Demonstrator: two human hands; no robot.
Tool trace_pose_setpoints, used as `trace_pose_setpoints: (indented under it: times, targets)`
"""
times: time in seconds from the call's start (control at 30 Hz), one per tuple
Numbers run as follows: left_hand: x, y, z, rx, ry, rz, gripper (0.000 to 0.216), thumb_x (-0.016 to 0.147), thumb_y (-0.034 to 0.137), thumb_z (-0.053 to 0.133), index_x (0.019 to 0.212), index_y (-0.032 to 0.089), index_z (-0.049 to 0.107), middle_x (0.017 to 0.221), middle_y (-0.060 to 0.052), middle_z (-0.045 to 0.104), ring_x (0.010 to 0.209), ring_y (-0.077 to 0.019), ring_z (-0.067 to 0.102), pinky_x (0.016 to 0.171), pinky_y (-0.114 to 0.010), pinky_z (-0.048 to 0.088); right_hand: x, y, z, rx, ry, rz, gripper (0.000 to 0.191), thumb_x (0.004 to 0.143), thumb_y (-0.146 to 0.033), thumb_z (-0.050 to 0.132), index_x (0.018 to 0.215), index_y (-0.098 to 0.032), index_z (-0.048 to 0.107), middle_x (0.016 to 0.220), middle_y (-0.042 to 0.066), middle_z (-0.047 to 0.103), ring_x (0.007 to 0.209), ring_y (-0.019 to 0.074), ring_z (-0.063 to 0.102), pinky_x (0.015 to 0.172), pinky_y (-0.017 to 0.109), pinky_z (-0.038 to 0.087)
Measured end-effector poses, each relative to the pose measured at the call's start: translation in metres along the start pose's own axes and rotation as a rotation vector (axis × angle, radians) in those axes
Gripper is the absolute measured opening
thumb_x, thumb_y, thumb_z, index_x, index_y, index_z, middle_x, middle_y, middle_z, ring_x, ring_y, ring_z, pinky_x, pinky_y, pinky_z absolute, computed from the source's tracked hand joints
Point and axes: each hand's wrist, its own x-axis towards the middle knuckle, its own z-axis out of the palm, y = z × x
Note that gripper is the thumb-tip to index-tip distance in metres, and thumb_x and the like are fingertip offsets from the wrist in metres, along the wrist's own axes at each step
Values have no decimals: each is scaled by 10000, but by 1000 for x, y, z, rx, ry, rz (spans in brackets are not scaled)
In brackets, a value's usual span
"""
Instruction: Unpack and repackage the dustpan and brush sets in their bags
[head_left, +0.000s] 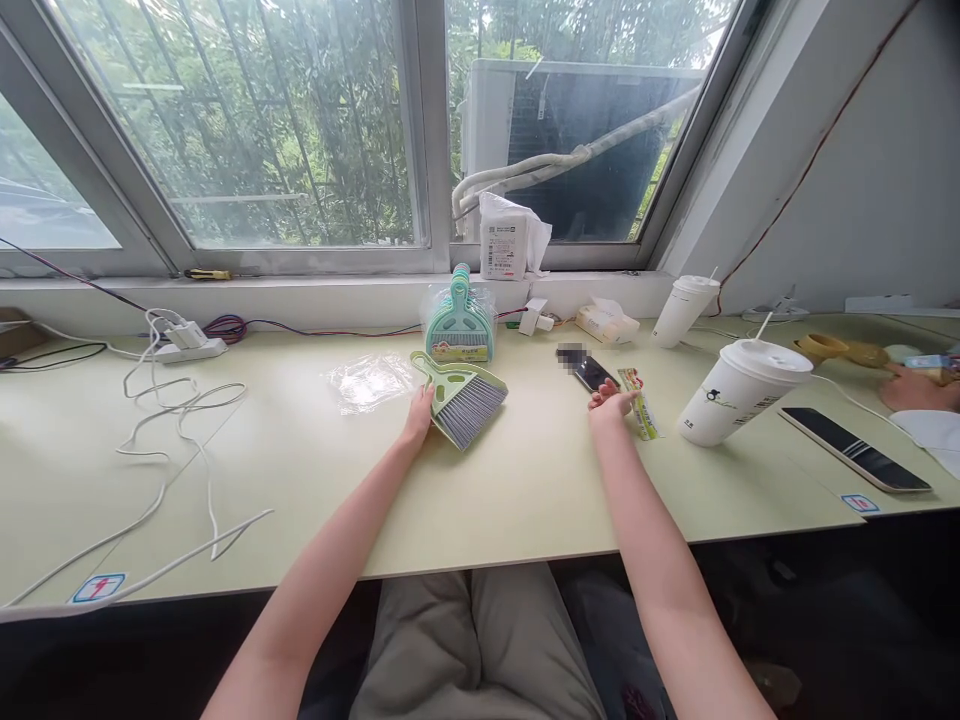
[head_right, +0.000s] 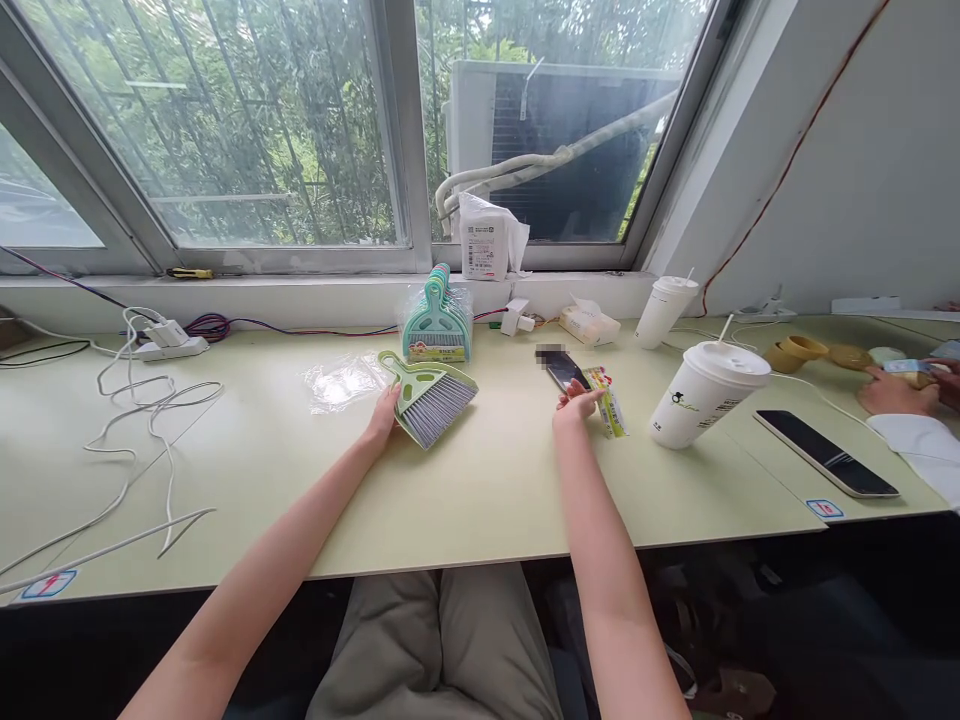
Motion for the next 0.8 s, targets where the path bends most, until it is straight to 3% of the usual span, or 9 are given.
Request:
trace_pose_setpoints:
  times: [0.2, 0.37, 0.47, 0.57, 0.67, 0.73, 0.8]
  targets:
    - [-8, 2, 6, 6, -107, 85, 445, 881, 536, 473, 1140, 192, 587, 1187, -82, 634, 1088, -241, 585, 948, -347, 434, 6, -5, -8, 43, -66, -42, 634, 972, -501, -5, 760, -208, 516, 465, -50, 362, 318, 70, 298, 327, 189, 221]
    - [-5, -5, 10, 32, -173, 127, 478, 866, 568, 472, 1114, 182, 608, 1134, -88, 654, 1065, -243, 590, 965, -373, 417, -23, 17, 14, -232, -230, -172, 511, 974, -486, 216, 725, -188, 548, 510, -42, 432, 355, 58, 318, 375, 203, 241]
    - [-5, -7, 13, 65, -181, 169, 477, 854, 577, 485, 1079, 181, 628, 1129, -86, 654, 1082, -239, 576, 978, -356, 397, -60, 41, 25, -605, -550, -479, 536, 959, -530, 299, 711, -177, 619, 612, 14, 583, 449, 84, 437, 497, 240, 372]
    - [-11, -5, 17, 95, -225, 223, 475, 844, 586, 496, 1037, 176, 639, 1098, -80, 658, 1069, -233, 570, 967, -336, 395, -98, 67, 26, -1013, -848, -797, 479, 977, -481, 330, 848, -195, 692, 859, 53, 674, 720, 159, 579, 676, 290, 433]
    - [-18, -5, 22, 152, -259, 278, 481, 859, 603, 466, 990, 174, 638, 1034, -67, 665, 1012, -223, 572, 938, -330, 408, -121, 87, 23, -1302, -831, -1153, 335, 965, -400, 418, 966, -177, 668, 1030, 102, 616, 991, 244, 532, 776, 343, 414]
    - [-21, -6, 23, 204, -253, 309, 480, 869, 610, 445, 939, 175, 635, 989, -59, 668, 969, -218, 573, 924, -332, 414, -126, 93, 22, -1403, -754, -1309, 286, 955, -367, 446, 933, -165, 646, 1012, 115, 595, 991, 259, 501, 812, 374, 389]
    - [-23, -7, 24, 229, -259, 323, 486, 872, 614, 437, 921, 172, 634, 975, -58, 672, 950, -218, 577, 920, -338, 419, -124, 95, 23, -1429, -735, -1372, 276, 957, -339, 435, 855, -166, 624, 973, 113, 590, 948, 246, 491, 823, 377, 374]
